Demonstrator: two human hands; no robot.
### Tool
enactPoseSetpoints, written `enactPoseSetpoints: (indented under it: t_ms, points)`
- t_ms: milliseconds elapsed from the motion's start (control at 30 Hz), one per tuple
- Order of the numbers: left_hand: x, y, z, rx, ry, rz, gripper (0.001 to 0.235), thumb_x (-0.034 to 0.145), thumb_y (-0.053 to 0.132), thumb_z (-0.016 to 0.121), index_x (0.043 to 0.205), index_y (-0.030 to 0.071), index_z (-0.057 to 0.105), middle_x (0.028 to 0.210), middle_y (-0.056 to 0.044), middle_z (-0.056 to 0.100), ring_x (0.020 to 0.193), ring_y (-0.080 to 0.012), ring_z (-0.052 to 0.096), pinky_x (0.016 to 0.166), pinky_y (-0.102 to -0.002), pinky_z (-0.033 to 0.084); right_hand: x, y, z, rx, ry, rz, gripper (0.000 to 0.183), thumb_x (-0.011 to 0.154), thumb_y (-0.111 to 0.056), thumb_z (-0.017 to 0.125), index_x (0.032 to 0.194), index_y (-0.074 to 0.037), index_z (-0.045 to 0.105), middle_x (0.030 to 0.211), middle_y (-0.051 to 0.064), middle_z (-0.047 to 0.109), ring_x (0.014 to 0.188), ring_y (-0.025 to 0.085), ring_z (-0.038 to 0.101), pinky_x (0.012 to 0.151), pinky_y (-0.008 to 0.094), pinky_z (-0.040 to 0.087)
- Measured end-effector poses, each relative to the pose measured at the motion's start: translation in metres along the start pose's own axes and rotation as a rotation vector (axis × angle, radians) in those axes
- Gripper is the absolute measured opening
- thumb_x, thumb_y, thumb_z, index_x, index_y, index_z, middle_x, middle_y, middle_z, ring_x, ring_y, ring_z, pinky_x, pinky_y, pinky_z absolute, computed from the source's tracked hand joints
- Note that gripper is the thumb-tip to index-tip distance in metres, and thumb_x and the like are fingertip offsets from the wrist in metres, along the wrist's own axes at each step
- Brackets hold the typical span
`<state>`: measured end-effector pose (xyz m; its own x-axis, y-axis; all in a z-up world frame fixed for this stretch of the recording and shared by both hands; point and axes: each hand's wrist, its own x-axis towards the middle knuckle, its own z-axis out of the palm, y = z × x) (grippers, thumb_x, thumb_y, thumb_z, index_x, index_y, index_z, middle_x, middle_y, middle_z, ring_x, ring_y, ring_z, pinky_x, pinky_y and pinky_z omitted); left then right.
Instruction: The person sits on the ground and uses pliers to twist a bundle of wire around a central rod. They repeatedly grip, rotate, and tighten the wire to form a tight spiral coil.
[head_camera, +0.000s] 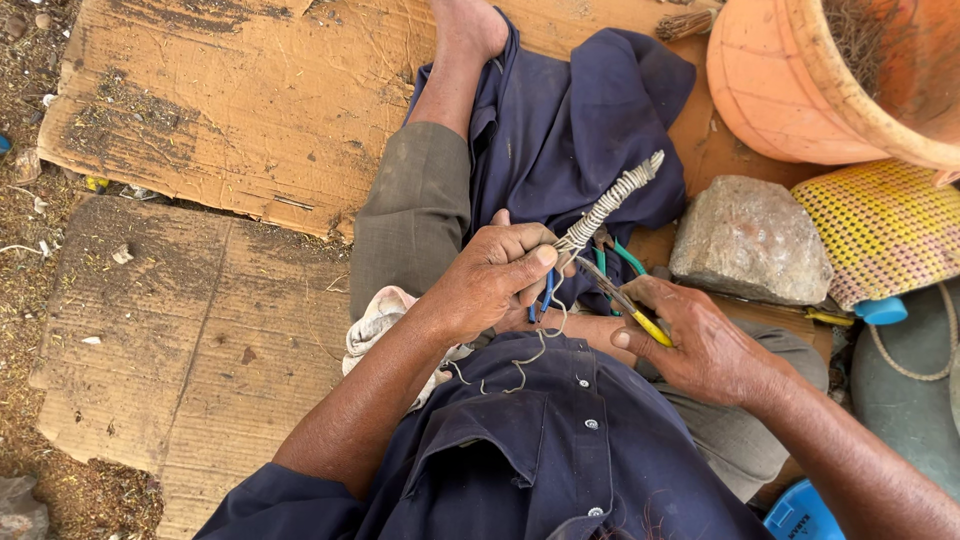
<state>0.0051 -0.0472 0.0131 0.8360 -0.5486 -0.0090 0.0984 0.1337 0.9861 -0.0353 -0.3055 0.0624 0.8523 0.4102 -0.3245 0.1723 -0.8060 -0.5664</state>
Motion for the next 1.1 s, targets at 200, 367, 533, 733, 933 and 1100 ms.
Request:
enactPoseSetpoints:
  t_ms: [200, 367, 533, 733, 933, 1100]
  points:
    - [0.003, -0.001, 0.005, 0.029, 0.004, 0.046, 0.035, 0.109, 0.026, 0.051, 0.097, -0.001, 0.070, 0.055, 0.004, 0.050, 0.053, -0.0040, 0.046, 0.097, -0.019, 0.044, 0.001, 0.002, -0.001, -0.008, -0.005, 0.020, 0.040, 0.085, -0.032, 0.070, 0.108, -0.001, 0.062, 0.090, 0.018, 0.064, 0.086, 0.034, 0.066, 0.076, 0.045, 0.051]
    - [0.002, 0.005, 0.008, -0.089, 0.009, -0.095, 0.032, 0.107, 0.024, 0.051, 0.097, 0.000, 0.070, 0.055, 0.005, 0.047, 0.052, -0.0017, 0.041, 0.066, -0.019, 0.057, 0.002, 0.001, 0.000, -0.011, -0.008, 0.010, 0.037, 0.085, -0.030, 0.069, 0.106, 0.000, 0.061, 0.090, 0.018, 0.063, 0.085, 0.035, 0.066, 0.077, 0.045, 0.051]
    - [0.002, 0.007, 0.010, -0.149, 0.006, -0.191, 0.031, 0.105, 0.024, 0.050, 0.095, 0.002, 0.069, 0.055, 0.005, 0.046, 0.053, -0.0015, 0.042, 0.060, -0.022, 0.062, 0.003, 0.000, 0.000, -0.016, -0.004, -0.002, 0.035, 0.086, -0.029, 0.069, 0.105, 0.000, 0.061, 0.089, 0.018, 0.064, 0.085, 0.035, 0.065, 0.075, 0.045, 0.051]
    - [0.002, -0.001, 0.007, 0.161, 0.021, 0.016, 0.030, 0.106, 0.027, 0.051, 0.094, 0.005, 0.068, 0.059, 0.003, 0.051, 0.057, -0.0071, 0.050, 0.084, -0.041, 0.044, 0.002, -0.002, 0.001, -0.005, -0.030, 0.037, 0.029, 0.089, -0.028, 0.067, 0.100, -0.002, 0.061, 0.082, 0.018, 0.065, 0.079, 0.035, 0.067, 0.073, 0.046, 0.051]
    - [-0.001, -0.012, 0.007, 0.404, 0.037, 0.292, 0.038, 0.109, 0.034, 0.048, 0.098, 0.007, 0.071, 0.071, 0.000, 0.057, 0.069, -0.0112, 0.059, 0.123, -0.055, 0.011, -0.008, 0.003, 0.006, 0.056, -0.089, 0.075, 0.021, 0.088, -0.019, 0.064, 0.099, -0.002, 0.056, 0.080, 0.018, 0.068, 0.078, 0.034, 0.069, 0.073, 0.045, 0.052]
    - [-0.001, -0.015, 0.006, 0.467, -0.031, 0.292, 0.039, 0.110, 0.035, 0.046, 0.102, 0.008, 0.072, 0.079, 0.002, 0.058, 0.076, -0.0122, 0.056, 0.112, -0.052, 0.024, -0.013, 0.009, 0.011, 0.087, -0.054, -0.097, 0.017, 0.082, -0.010, 0.064, 0.095, -0.001, 0.056, 0.083, 0.018, 0.067, 0.081, 0.035, 0.068, 0.073, 0.044, 0.053]
